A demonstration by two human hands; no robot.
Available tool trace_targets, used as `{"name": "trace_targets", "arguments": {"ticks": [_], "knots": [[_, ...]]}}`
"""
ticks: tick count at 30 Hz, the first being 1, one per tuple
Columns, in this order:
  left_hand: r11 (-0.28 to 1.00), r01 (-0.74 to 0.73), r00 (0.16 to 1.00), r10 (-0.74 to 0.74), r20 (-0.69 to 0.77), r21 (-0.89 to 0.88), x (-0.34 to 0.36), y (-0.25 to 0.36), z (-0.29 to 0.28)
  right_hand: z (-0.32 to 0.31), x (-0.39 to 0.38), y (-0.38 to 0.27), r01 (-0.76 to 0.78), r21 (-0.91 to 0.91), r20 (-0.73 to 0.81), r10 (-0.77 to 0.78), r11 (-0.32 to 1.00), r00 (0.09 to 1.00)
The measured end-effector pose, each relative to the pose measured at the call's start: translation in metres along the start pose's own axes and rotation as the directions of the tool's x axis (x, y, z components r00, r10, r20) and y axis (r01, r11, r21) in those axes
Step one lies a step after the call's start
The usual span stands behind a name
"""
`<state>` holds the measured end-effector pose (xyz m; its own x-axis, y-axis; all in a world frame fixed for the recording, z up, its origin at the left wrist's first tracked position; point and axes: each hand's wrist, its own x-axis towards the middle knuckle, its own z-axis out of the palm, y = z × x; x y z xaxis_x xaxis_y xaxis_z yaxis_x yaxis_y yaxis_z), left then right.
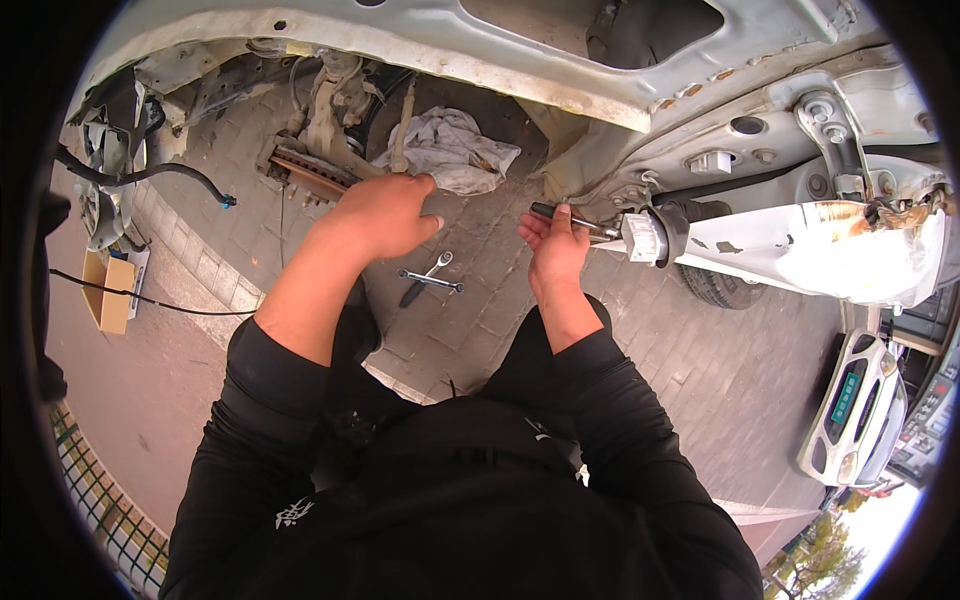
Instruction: The person selects a socket wrench from a tool cart, walks to a damaged white sedan, and uses the wrench to loosen and remove bolts from the front fender area. They then reposition and tighten the bolts to secure the fender in place.
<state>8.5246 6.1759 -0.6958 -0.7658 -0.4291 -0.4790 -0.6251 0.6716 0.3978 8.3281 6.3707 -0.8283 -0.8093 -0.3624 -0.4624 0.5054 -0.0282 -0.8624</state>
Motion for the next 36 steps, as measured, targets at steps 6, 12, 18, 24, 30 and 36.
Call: {"name": "trace_targets", "arguments": {"ticks": [6, 12, 18, 24, 30, 36], "knots": [[0.997, -0.071, 0.997, 0.07, -0.02, -0.035, 0.0, 0.003, -0.002, -0.006, -0.017, -0.027, -0.046, -0.051, 0.147, 0.053, 0.998, 0.988], [0.997, -0.069, 0.997, 0.067, -0.047, -0.039, 0.002, 0.004, -0.006, -0.002, -0.027, -0.038, -0.021, -0.08, 0.232, 0.039, 0.997, 0.972], [0.997, -0.069, 0.997, 0.067, -0.037, -0.031, 0.006, 0.008, -0.007, 0.014, -0.021, -0.047, 0.008, 0.022, 0.174, -0.012, 1.0, 0.985], [0.996, -0.079, 0.996, 0.078, -0.032, -0.033, 0.009, 0.008, -0.007, 0.017, -0.021, -0.063, -0.121, 0.006, 0.203, 0.117, 0.993, 0.972], [0.996, -0.091, 0.996, 0.091, -0.015, -0.021, 0.011, 0.013, -0.008, 0.009, -0.022, -0.078, -0.216, 0.346, 0.396, 0.066, 0.913, 0.916], [0.997, -0.077, 0.997, 0.077, 0.029, -0.004, 0.015, 0.027, -0.01, 0.013, -0.021, -0.059, -0.045, -0.216, 0.122, 0.072, 0.975, 0.99]]}}
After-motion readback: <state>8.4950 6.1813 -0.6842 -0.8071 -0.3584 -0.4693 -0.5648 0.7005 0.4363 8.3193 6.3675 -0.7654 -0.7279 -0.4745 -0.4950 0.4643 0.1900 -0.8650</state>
